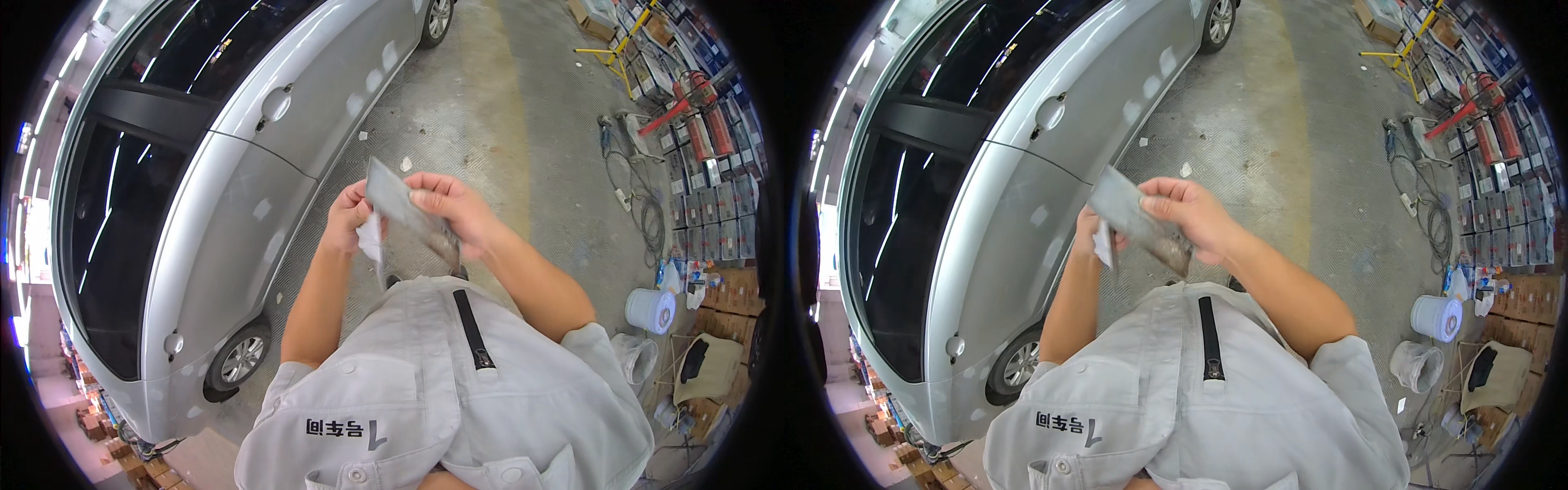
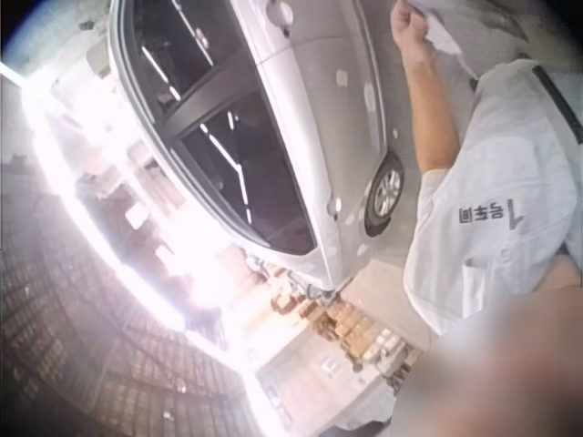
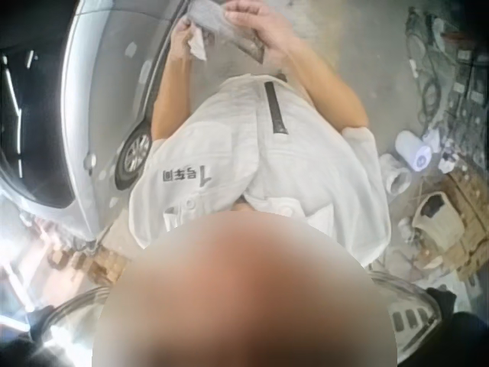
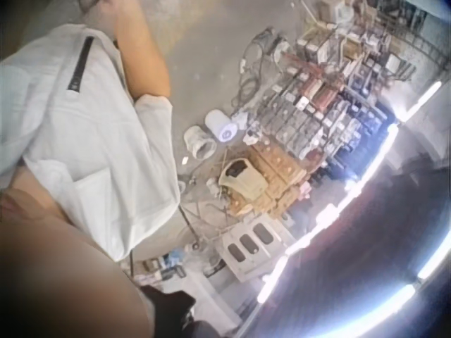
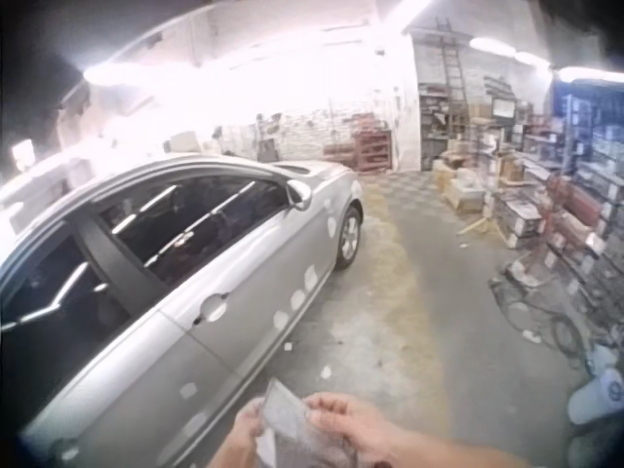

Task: The person applies body filler to the lower side panel of a silver car using a putty knife and a sanding block. They spread the filler over several spots and smooth the surface repeatedly.

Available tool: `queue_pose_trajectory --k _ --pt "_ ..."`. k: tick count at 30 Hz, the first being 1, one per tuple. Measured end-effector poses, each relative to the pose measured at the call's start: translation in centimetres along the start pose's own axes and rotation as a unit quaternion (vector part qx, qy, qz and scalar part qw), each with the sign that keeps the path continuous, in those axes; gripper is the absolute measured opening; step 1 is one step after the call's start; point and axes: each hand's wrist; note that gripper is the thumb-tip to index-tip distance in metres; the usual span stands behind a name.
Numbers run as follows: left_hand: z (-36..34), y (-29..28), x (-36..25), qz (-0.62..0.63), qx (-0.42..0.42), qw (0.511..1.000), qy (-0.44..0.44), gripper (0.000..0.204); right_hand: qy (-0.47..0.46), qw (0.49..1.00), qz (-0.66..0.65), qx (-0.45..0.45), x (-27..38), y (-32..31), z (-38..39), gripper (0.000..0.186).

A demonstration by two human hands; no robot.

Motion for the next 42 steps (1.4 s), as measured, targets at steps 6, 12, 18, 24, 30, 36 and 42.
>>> queue_pose_trajectory --k 6,12,18,24,30,36,42 --pt "0.6 1.0 -2.3 -0.006 -0.002 0.992 0.122 0.016 -0.229 0.968 0.001 -0.097 2.2 -3.1 0.1 0.032" --pt "0.7 4.4 -2.8 -0.108 -0.079 0.982 0.134 0.017 -0.392 0.879 0.255 0.094 2.6 -4.1 0.5 0.025" --pt "0.6 4.2 -2.6 -0.164 -0.101 0.962 0.192 0.019 -0.261 0.797 0.537 0.088 5.7 -2.6 2.0 0.030" --pt "0.3 4.2 -2.8 -0.179 -0.108 0.960 0.189 0.017 -0.249 0.803 0.541 0.003 7.0 -1.7 1.6 0.034" --pt "0.5 4.5 -2.1 -0.154 -0.160 0.951 0.216 0.015 -0.218 0.814 0.532 0.088 5.5 -0.4 1.4 0.027" --pt "1.0 3.3 -3.3 -0.184 -0.125 0.952 0.211 0.015 -0.200 0.847 0.492 0.016 6.4 -1.1 1.6 0.027" --pt "0.9 3.7 -2.8 -0.176 -0.151 0.952 0.198 0.014 -0.178 0.848 0.497 0.042 4.0 -2.2 1.3 0.026"
Point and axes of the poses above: each hand's wrist, its own z-axis away from the middle knuckle, its own y-axis out of the palm, x = y × z, and after that the axes turned 2 degrees about x, right-handed
